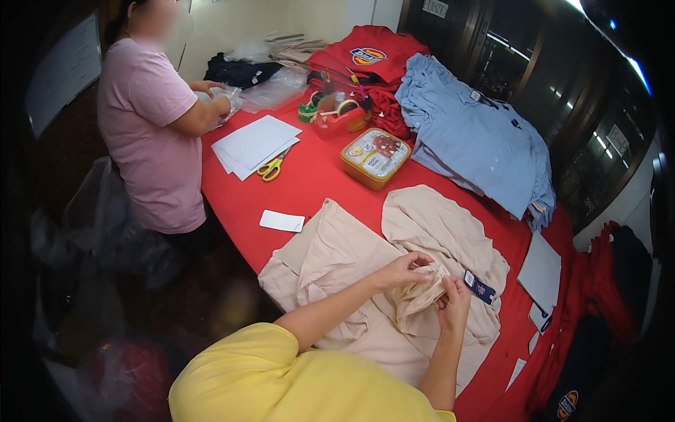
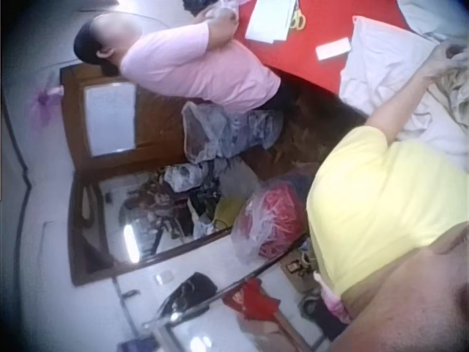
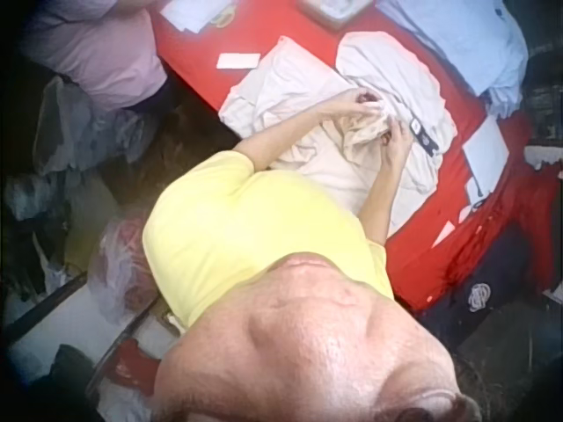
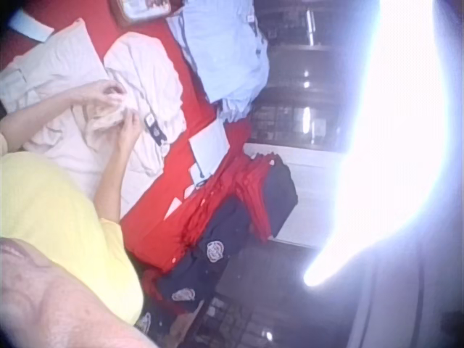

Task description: The person picks up several spools of thread from a container and a table, pulls a length of thread from one spool, and then begins to handle the collar area of a tan shirt.

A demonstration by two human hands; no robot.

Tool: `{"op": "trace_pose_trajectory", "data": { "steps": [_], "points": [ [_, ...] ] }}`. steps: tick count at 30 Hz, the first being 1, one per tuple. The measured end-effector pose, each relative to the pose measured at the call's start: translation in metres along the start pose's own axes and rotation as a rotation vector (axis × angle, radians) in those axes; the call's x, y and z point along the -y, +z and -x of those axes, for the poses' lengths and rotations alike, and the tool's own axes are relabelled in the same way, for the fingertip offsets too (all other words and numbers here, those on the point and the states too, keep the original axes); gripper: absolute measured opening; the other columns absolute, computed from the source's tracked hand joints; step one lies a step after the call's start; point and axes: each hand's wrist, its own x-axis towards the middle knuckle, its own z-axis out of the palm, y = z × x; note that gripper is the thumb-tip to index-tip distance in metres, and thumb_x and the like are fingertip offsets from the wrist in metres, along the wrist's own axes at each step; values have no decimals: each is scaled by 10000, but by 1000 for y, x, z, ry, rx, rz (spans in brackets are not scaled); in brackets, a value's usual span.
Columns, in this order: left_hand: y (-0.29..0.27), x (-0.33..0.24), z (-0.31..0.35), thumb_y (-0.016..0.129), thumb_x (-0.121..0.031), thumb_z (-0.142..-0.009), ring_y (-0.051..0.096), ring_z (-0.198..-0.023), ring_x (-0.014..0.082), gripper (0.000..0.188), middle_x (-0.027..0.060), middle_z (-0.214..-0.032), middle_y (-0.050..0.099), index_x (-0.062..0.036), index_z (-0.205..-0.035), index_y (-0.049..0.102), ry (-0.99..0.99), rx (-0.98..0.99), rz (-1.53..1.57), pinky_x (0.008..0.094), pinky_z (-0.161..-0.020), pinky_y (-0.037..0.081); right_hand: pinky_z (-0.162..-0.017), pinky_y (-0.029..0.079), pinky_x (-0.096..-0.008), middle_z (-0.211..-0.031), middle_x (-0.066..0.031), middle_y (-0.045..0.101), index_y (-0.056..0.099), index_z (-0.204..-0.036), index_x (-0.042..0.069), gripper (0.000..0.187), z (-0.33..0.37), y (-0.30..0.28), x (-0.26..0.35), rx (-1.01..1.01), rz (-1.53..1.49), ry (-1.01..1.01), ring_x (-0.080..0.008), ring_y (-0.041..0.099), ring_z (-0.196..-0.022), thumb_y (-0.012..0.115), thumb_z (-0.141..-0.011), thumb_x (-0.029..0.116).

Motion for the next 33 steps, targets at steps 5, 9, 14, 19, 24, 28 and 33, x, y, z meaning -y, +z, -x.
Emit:
{"op": "trace_pose_trajectory", "data": {
  "steps": [5,9,14,19,24,28,33],
  "points": [
    [24,-19,28,678,-205,-758,400,-1171,273,301,82,-1185,485,-159,-1055,673,623,-432,-812,425,-1019,291,-410,251,-173,-634,47,515,578,-834,49,116,0,-6,2,-3,-6,-37,-8,374,-468,604,-890,147],
    [30,-20,43,637,-294,-775,332,-1245,304,319,88,-1274,445,-206,-1079,681,647,-468,-1028,505,-1057,199,-408,249,-174,-633,47,514,577,-833,48,115,3,-1,3,2,0,-11,-10,369,-463,608,-887,144],
    [33,-15,50,631,-321,-785,299,-1278,309,331,94,-1299,426,-228,-1100,671,666,-440,-1086,533,-1083,135,-412,257,-179,-639,46,520,560,-821,77,113,3,-7,-1,41,8,17,-15,382,-464,603,-889,156],
    [35,-13,47,642,-301,-777,293,-1288,308,310,92,-1311,414,-235,-1079,674,654,-411,-1068,550,-1082,119,-408,254,-175,-636,50,516,561,-824,80,106,5,-5,2,28,2,14,-10,379,-462,596,-894,152],
    [34,-13,44,649,-290,-783,312,-1285,318,335,110,-1314,419,-179,-1099,656,624,-414,-1020,546,-1077,155,-413,254,-172,-642,38,523,576,-825,47,113,8,-6,2,24,-28,6,-7,378,-470,608,-884,138],
    [31,-15,30,652,-278,-800,325,-1281,326,355,141,-1313,427,-91,-1101,634,501,-388,-515,472,-1074,237,-432,265,-172,-648,42,515,578,-827,43,107,12,-3,4,86,-23,27,-11,385,-486,608,-882,130],
    [29,-27,-10,714,-249,-776,522,-1093,210,372,105,-1067,600,-23,-1051,606,154,86,-216,326,-952,397,-461,279,-173,-670,42,521,593,-866,24,94,24,-13,24,48,32,27,-16,404,-527,602,-877,117]
  ]
}}
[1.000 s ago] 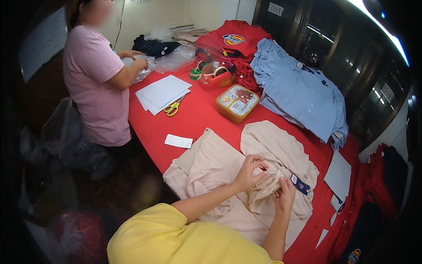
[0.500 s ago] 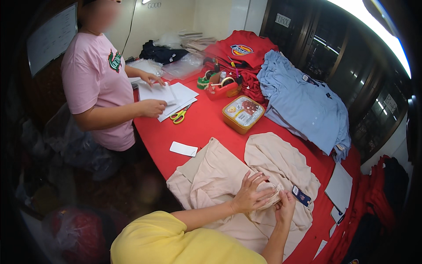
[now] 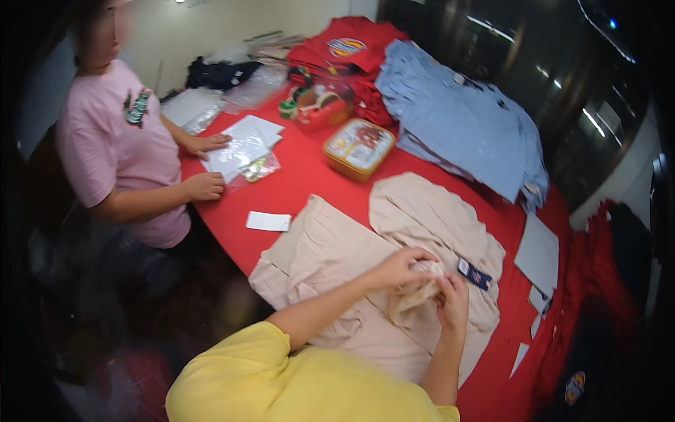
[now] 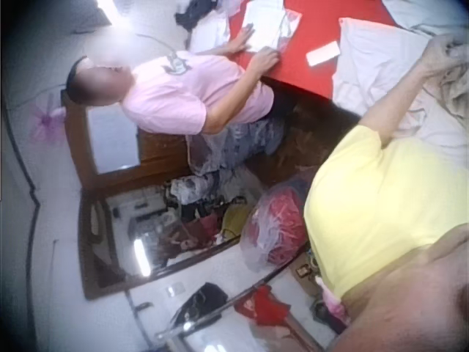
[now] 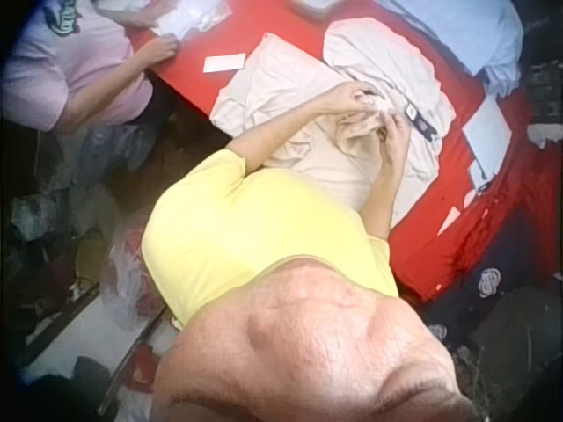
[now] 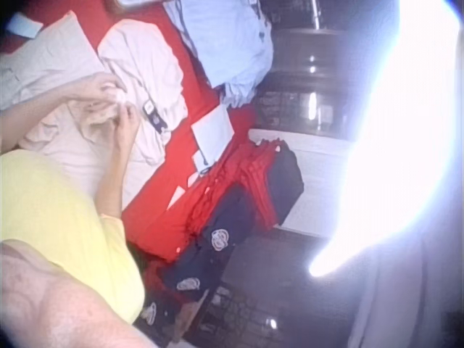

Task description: The person picks up several spools of thread from a container and a table, pulls a length of thread from one spool, and then begins to handle the collar area of a tan shirt.

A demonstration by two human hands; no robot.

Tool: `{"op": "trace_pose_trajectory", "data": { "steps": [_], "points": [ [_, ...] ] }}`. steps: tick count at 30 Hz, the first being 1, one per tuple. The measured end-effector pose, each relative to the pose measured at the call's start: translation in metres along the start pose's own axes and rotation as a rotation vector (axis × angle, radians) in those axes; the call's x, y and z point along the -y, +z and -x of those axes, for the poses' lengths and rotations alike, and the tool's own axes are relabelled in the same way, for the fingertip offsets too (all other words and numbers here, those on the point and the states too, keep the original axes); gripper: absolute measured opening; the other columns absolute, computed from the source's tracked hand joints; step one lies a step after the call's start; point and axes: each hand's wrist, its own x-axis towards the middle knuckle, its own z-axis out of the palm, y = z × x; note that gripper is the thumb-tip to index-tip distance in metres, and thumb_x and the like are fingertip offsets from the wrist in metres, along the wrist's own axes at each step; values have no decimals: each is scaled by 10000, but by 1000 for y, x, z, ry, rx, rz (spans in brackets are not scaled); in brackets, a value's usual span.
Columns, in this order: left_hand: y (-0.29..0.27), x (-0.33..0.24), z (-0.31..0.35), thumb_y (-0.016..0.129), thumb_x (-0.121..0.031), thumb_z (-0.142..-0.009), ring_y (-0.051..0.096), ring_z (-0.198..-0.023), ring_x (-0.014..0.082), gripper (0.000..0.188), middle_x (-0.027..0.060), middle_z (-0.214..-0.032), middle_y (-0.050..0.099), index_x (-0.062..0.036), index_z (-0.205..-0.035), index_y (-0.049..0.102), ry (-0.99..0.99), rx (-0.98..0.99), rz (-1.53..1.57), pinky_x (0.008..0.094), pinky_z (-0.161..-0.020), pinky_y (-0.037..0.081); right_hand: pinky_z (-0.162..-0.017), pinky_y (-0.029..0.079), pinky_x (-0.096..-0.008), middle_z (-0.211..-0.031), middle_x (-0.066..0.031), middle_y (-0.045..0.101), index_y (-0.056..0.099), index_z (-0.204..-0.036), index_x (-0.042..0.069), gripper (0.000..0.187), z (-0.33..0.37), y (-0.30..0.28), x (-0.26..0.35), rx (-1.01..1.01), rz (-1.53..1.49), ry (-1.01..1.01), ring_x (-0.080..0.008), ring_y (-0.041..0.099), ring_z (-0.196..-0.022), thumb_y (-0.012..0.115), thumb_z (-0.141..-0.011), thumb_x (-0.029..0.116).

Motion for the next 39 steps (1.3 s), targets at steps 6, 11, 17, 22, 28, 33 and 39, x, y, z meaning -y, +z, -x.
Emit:
{"op": "trace_pose_trajectory", "data": {
  "steps": [6,11,17,22,28,33,39],
  "points": [
    [-11,3,-1,725,-147,-792,547,-820,80,246,33,-897,601,-28,-945,574,-228,39,324,236,-710,460,-466,297,-175,-722,40,551,602,-921,27,115,-11,0,-10,11,113,17,-9,420,-541,619,-876,132],
    [2,-2,-2,728,-120,-793,560,-795,71,273,28,-893,613,-4,-986,575,-304,-11,400,212,-689,464,-512,278,-167,-709,72,476,622,-984,0,180,-7,-5,-2,-88,267,-54,-8,375,-584,657,-845,109],
    [6,-3,1,715,-112,-802,548,-747,63,253,32,-864,619,13,-985,593,-309,-44,317,214,-654,454,-542,280,-171,-690,80,405,633,-1013,-12,218,-4,8,4,-173,658,-573,-22,344,-605,681,-807,43],
    [8,-9,3,706,-105,-806,519,-703,55,216,23,-806,604,23,-942,597,-341,-45,150,214,-631,434,-518,303,-178,-711,42,502,622,-918,1,84,-12,19,-15,-190,508,-517,-29,395,-582,629,-858,59],
    [10,-7,2,700,-93,-810,525,-697,56,205,22,-769,597,25,-929,583,-265,-56,209,216,-617,432,-502,304,-184,-694,62,479,596,-919,5,132,-17,14,-15,-118,11,-210,-26,390,-564,587,-893,134],
    [5,0,3,689,-96,-816,575,-794,73,196,22,-902,623,-3,-963,598,-328,-41,257,217,-725,472,-496,283,-177,-672,54,408,589,-1018,6,170,-10,-4,0,-197,20,-182,-38,316,-531,506,-925,123],
    [6,0,1,691,-67,-802,569,-797,73,207,28,-903,616,-7,-970,585,-386,-82,261,221,-710,467,-508,340,-200,-720,12,476,530,-1135,-19,242,-2,-50,-2,-168,315,-130,-46,396,-557,435,-930,67]
  ]
}}
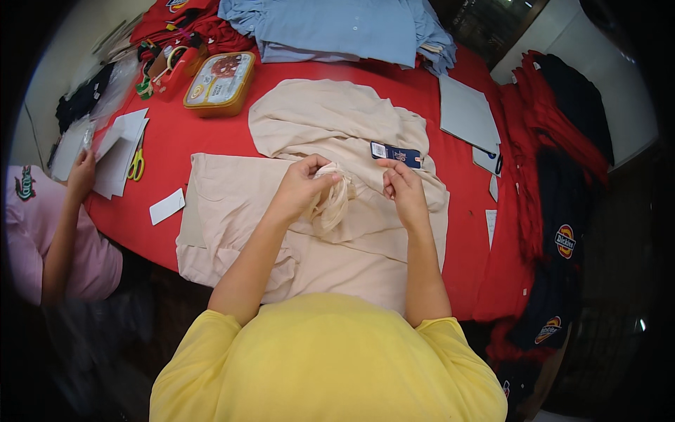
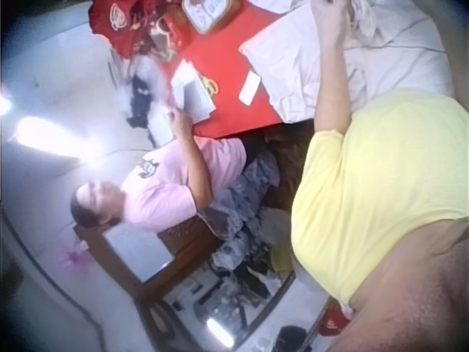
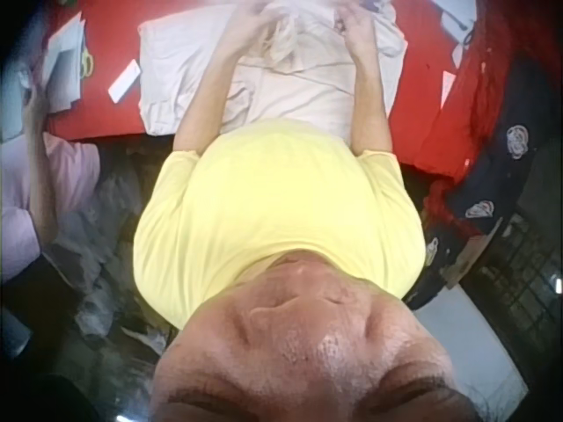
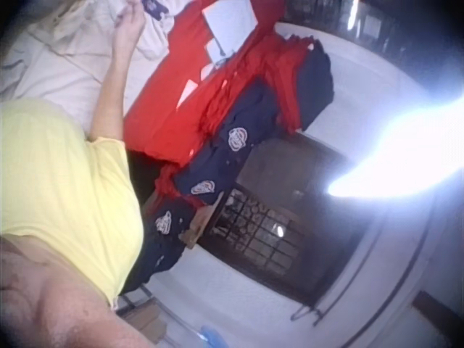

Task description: The person picks up several spools of thread from a container and a table, pulls a length of thread from one spool, and then begins to handle the collar area of a tan shirt.

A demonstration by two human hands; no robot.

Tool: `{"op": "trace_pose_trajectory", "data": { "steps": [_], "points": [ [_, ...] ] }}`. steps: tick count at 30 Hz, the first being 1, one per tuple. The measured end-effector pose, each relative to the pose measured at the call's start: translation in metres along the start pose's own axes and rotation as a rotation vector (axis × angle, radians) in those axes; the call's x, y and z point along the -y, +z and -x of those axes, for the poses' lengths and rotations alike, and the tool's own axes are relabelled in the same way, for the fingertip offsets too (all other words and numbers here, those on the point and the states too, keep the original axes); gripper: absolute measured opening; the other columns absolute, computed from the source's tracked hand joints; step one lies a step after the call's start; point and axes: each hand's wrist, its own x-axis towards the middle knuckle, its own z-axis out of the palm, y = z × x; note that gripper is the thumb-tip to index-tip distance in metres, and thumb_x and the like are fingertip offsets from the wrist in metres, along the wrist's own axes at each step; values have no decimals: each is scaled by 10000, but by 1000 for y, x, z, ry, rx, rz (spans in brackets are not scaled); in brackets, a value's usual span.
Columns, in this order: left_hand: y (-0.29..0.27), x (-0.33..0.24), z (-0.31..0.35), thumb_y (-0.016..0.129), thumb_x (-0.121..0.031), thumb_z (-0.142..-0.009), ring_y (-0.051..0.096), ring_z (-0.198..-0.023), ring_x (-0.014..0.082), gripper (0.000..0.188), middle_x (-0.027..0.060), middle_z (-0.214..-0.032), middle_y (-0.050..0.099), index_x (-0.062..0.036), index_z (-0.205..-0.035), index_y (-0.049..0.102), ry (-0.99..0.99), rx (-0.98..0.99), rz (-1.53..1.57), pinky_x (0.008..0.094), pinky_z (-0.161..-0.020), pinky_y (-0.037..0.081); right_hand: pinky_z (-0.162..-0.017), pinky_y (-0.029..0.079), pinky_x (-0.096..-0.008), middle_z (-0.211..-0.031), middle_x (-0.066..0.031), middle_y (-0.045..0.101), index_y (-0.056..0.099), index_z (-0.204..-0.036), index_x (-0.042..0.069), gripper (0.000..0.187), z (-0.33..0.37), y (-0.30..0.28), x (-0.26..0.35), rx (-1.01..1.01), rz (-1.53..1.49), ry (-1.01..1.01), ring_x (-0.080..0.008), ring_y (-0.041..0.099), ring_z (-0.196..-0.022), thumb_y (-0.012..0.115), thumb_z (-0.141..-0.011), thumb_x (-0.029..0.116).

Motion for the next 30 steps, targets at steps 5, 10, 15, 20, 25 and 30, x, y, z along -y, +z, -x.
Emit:
{"op": "trace_pose_trajectory", "data": {
  "steps": [5,10,15,20,25,30],
  "points": [
    [3,2,2,662,-47,-817,538,-688,66,165,29,-829,597,-5,-940,560,30,81,35,206,-614,443,-538,407,-213,-759,-13,546,577,-1045,5,161,4,8,-11,-31,-35,-56,-62,487,-588,481,-928,59],
    [3,7,0,653,-42,-826,566,-749,78,182,47,-875,616,-12,-972,550,-70,145,114,216,-657,464,-632,467,-289,-798,-58,590,613,-959,26,118,-3,-19,-2,-163,423,-105,-160,572,-696,549,-885,92],
    [7,16,-9,656,-53,-832,576,-788,86,194,65,-898,623,-10,-985,545,-78,95,199,228,-694,472,-779,445,-390,-905,-103,622,664,-926,61,143,3,-43,-22,-251,1195,-276,-282,574,-901,609,-814,131],
    [7,15,-18,636,-51,-844,595,-819,110,182,59,-923,622,-7,-994,540,-124,91,115,250,-753,487,-863,407,-444,-941,-96,635,682,-889,68,155,-6,-65,-8,-280,1132,-224,-285,549,-969,634,-800,185],
    [10,10,-27,635,-55,-845,602,-795,102,187,64,-910,632,3,-998,546,-198,84,165,244,-736,493,-701,488,-419,-892,-187,656,669,-920,19,181,-88,-233,-26,-822,1007,-167,-332,639,-786,590,-853,167],
    [12,7,-41,632,-55,-850,604,-785,93,182,59,-907,635,4,-1001,548,-200,70,229,236,-730,493,-808,468,-490,-1059,-236,584,577,-1042,-24,286,-118,-354,-70,-919,1625,99,-405,587,-938,564,-851,189]
  ]
}}
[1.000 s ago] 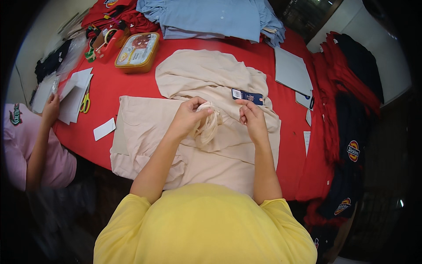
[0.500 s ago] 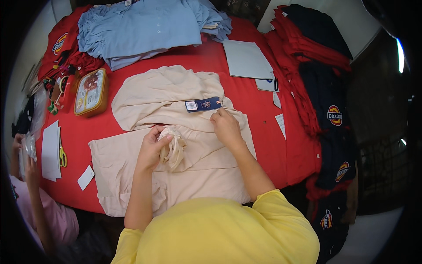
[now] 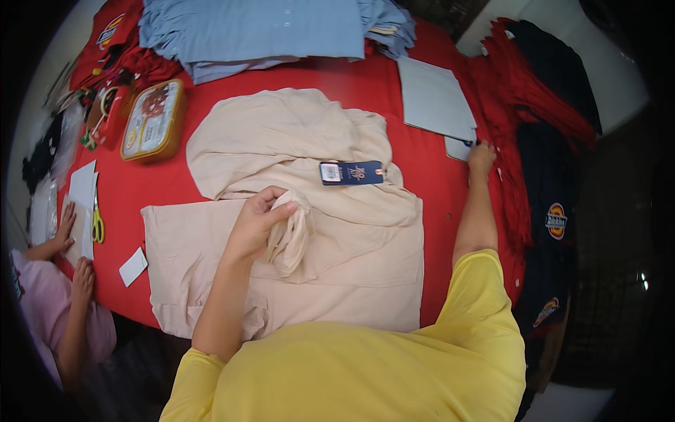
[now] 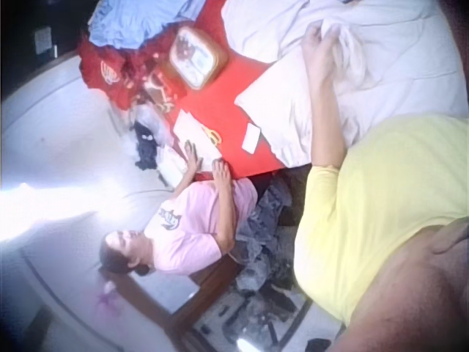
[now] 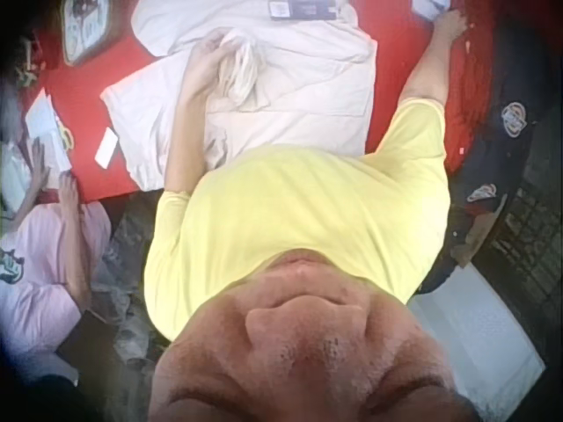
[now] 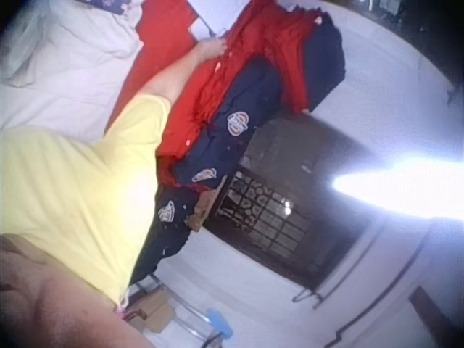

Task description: The person picks up several spools of thread from a container and a table, pulls a length of thread from one spool, and then begins to handle the collar area of a tan shirt.

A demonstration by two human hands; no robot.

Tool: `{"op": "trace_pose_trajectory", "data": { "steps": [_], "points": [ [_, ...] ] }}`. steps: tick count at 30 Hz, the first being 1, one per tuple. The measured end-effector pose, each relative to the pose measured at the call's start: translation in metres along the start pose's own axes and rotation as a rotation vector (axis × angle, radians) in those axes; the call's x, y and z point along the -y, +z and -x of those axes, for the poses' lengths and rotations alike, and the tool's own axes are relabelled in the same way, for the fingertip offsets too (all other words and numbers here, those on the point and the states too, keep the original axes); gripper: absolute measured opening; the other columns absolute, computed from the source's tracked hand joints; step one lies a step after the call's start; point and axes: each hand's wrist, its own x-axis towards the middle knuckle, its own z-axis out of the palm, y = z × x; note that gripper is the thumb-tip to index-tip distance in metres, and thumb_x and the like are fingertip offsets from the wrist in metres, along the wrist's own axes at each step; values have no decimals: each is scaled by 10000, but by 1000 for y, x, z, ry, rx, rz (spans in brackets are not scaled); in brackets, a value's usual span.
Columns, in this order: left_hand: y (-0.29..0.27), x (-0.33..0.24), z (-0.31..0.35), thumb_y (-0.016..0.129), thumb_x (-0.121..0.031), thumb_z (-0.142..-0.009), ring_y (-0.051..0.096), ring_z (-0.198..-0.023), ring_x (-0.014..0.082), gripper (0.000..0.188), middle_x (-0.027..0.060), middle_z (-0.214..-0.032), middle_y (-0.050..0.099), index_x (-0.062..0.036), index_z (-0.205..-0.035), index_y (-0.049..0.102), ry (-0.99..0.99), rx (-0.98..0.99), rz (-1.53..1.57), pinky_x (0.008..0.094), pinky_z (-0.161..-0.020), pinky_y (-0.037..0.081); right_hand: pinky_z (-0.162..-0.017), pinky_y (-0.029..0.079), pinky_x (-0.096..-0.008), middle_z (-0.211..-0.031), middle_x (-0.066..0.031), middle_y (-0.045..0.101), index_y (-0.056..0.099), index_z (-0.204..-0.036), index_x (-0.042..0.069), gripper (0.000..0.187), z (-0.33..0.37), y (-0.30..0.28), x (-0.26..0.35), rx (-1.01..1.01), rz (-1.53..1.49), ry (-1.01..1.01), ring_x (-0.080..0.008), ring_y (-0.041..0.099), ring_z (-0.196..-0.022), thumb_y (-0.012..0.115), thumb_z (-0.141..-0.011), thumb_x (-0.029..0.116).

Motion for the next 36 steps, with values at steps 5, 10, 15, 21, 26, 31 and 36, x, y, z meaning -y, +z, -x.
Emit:
{"op": "trace_pose_trajectory", "data": {
  "steps": [5,10,15,21,26,31,36],
  "points": [
    [-4,-7,-5,633,-44,-848,587,-831,80,173,46,-931,629,0,-997,559,60,-22,-19,222,-763,468,-757,498,-501,-961,-260,622,600,-991,-28,238,-16,11,-29,169,-57,74,-426,618,-866,560,-817,129],
    [-3,-3,-6,646,-49,-844,568,-851,67,178,31,-927,627,-10,-1002,575,109,-9,-47,207,-775,449,-696,512,-366,-939,-149,662,608,-1056,-23,238,3,-56,0,302,-814,136,-244,636,-759,517,-861,81],
    [7,-6,8,654,-54,-840,536,-818,51,167,14,-908,607,-17,-984,578,219,-16,-192,199,-734,433,-728,463,-230,-947,-37,630,557,-1168,-23,380,152,-209,161,750,-1422,-326,-99,563,-797,657,-834,127],
    [25,-14,28,661,-56,-838,514,-764,39,175,-5,-868,593,-11,-979,569,277,-9,-304,193,-664,419,-686,472,-353,-931,-139,624,584,-1049,-3,297,213,-264,200,525,-1055,-672,-286,606,-781,638,-841,203],
    [29,-15,40,663,-72,-841,498,-739,37,184,2,-846,587,-7,-985,569,263,6,-309,192,-635,415,-678,468,-376,-923,-143,619,584,-1014,-3,260,220,-272,205,444,-1042,-708,-319,596,-802,621,-848,194],
    [29,-14,44,663,-93,-841,518,-776,54,206,16,-860,595,3,-1001,576,307,26,-346,215,-674,440,-676,462,-387,-904,-147,614,584,-989,-4,242,222,-274,205,409,-1030,-733,-333,589,-809,618,-845,188],
    [30,-12,43,665,-98,-836,523,-765,54,209,17,-859,600,0,-997,575,308,28,-386,220,-674,442,-695,463,-392,-916,-156,616,586,-992,-8,231,222,-267,200,450,-1013,-720,-341,590,-830,603,-858,180]
  ]
}}
